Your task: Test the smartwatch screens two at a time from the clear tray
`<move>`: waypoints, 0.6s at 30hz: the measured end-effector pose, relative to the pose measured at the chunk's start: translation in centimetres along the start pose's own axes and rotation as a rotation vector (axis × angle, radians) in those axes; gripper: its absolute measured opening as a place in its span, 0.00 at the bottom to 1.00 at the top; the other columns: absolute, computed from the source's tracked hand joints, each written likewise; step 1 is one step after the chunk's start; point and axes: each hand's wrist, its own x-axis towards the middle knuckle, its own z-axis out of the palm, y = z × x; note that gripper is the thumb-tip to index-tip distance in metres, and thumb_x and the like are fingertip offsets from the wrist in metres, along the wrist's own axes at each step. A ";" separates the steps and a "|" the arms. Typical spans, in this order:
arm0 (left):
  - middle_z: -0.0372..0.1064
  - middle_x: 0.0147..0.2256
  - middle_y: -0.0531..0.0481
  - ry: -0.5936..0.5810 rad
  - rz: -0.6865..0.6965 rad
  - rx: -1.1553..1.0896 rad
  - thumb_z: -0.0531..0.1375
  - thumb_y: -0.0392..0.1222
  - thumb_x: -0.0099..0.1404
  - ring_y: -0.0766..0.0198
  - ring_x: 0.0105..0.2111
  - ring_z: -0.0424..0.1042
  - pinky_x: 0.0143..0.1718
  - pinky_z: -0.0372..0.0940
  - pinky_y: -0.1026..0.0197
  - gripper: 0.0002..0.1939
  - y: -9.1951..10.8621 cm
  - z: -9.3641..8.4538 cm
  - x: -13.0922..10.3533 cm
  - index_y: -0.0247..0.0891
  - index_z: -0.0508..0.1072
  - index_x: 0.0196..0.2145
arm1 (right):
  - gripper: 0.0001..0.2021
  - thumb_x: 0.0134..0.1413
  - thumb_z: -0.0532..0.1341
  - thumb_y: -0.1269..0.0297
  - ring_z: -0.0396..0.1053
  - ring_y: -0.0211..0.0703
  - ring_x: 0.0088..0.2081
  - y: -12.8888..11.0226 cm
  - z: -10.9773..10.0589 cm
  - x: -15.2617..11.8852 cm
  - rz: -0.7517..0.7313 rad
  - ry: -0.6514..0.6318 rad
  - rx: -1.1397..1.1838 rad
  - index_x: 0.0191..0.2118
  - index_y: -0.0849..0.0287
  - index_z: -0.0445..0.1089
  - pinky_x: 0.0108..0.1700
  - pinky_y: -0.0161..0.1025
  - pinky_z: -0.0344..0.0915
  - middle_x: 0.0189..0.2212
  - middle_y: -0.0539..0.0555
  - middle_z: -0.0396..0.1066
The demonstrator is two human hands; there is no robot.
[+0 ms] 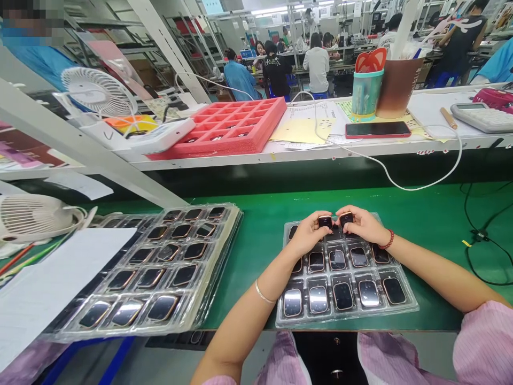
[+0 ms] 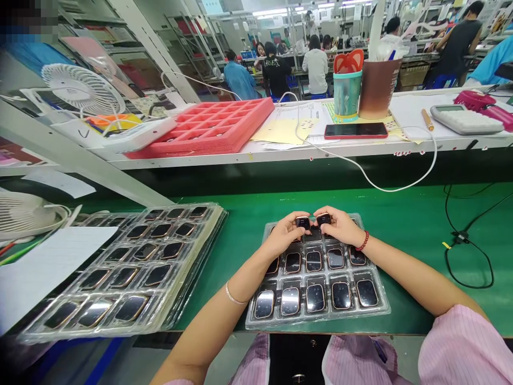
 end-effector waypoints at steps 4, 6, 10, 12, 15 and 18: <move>0.76 0.43 0.44 -0.001 0.004 -0.012 0.64 0.38 0.59 0.61 0.35 0.78 0.29 0.64 0.66 0.19 -0.3 -0.2 0.1 0.36 0.72 0.50 | 0.14 0.49 0.62 0.67 0.71 0.40 0.29 -0.1 0.1 0.0 -0.002 0.015 -0.018 0.44 0.57 0.69 0.33 0.40 0.71 0.34 0.52 0.75; 0.76 0.43 0.43 0.001 0.013 -0.011 0.64 0.38 0.60 0.61 0.35 0.78 0.29 0.64 0.66 0.20 -0.5 -0.3 0.2 0.36 0.72 0.50 | 0.15 0.49 0.62 0.68 0.72 0.42 0.32 -0.1 0.1 0.0 -0.015 0.017 -0.029 0.45 0.57 0.68 0.34 0.40 0.71 0.34 0.52 0.75; 0.77 0.43 0.43 0.000 0.009 -0.016 0.63 0.36 0.58 0.60 0.35 0.79 0.29 0.64 0.66 0.22 -0.7 -0.3 0.3 0.36 0.72 0.51 | 0.15 0.48 0.61 0.69 0.72 0.43 0.33 -0.1 0.0 0.0 -0.020 0.020 -0.043 0.44 0.57 0.68 0.34 0.40 0.69 0.33 0.52 0.75; 0.77 0.44 0.43 0.002 0.004 -0.023 0.62 0.33 0.56 0.61 0.35 0.78 0.28 0.63 0.66 0.25 -0.7 -0.3 0.3 0.37 0.71 0.52 | 0.16 0.47 0.61 0.69 0.73 0.44 0.35 0.0 0.0 0.0 -0.034 0.007 -0.032 0.45 0.57 0.67 0.34 0.40 0.69 0.34 0.53 0.75; 0.76 0.44 0.45 0.001 0.000 -0.054 0.60 0.30 0.52 0.62 0.36 0.78 0.30 0.64 0.66 0.29 -0.6 -0.3 0.2 0.38 0.69 0.53 | 0.19 0.45 0.61 0.70 0.73 0.45 0.37 0.0 0.0 0.0 -0.031 -0.005 -0.003 0.47 0.56 0.67 0.34 0.39 0.69 0.36 0.53 0.75; 0.76 0.41 0.49 -0.001 -0.006 -0.101 0.59 0.29 0.48 0.65 0.33 0.76 0.33 0.64 0.65 0.30 -0.8 -0.3 0.5 0.38 0.67 0.51 | 0.19 0.44 0.60 0.70 0.72 0.44 0.35 0.0 0.0 0.1 -0.002 0.004 0.017 0.46 0.56 0.67 0.33 0.39 0.69 0.36 0.52 0.75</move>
